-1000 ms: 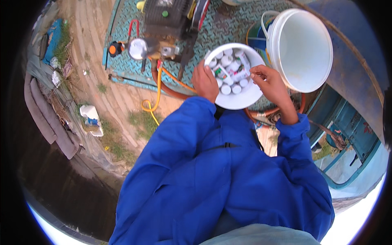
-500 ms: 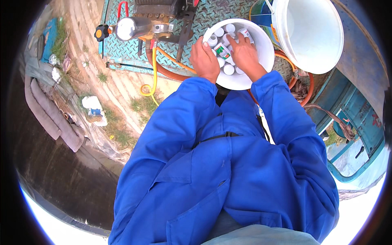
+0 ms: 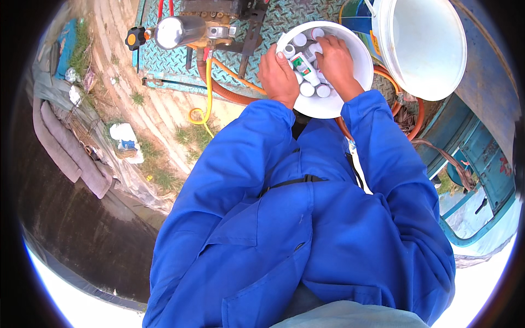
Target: The person repeatedly picks up small bottles from a white bowl, opens them, and pours their contents into a larger white bucket. The person handles the bottles one at a time and returns them to the bowl after pouring.
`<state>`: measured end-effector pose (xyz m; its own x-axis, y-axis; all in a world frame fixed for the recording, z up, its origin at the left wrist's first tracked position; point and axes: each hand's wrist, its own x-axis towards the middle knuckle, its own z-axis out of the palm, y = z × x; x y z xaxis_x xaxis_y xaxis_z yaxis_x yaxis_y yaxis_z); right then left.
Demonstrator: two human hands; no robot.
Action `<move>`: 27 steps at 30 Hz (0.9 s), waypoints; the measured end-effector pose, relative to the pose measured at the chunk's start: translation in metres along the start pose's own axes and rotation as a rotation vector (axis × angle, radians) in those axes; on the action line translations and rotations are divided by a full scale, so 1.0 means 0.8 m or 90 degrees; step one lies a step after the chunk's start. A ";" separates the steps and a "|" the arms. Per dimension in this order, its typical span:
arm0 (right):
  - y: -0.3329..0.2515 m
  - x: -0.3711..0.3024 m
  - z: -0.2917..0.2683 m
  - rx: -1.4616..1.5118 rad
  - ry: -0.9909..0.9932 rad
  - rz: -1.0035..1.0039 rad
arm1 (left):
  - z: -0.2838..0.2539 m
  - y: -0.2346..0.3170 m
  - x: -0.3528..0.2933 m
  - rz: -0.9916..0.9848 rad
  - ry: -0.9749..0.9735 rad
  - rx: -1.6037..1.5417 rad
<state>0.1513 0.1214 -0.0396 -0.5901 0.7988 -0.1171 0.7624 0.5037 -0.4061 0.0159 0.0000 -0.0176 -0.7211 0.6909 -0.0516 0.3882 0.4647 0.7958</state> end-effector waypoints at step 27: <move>0.032 0.034 0.126 0.004 -0.344 0.110 | 0.002 -0.001 -0.001 -0.010 0.005 0.024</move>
<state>0.1280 0.1229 -0.1448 -0.5095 0.5865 -0.6296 0.8598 0.3771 -0.3444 0.0173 -0.0004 -0.0189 -0.7320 0.6787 -0.0594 0.3974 0.4962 0.7719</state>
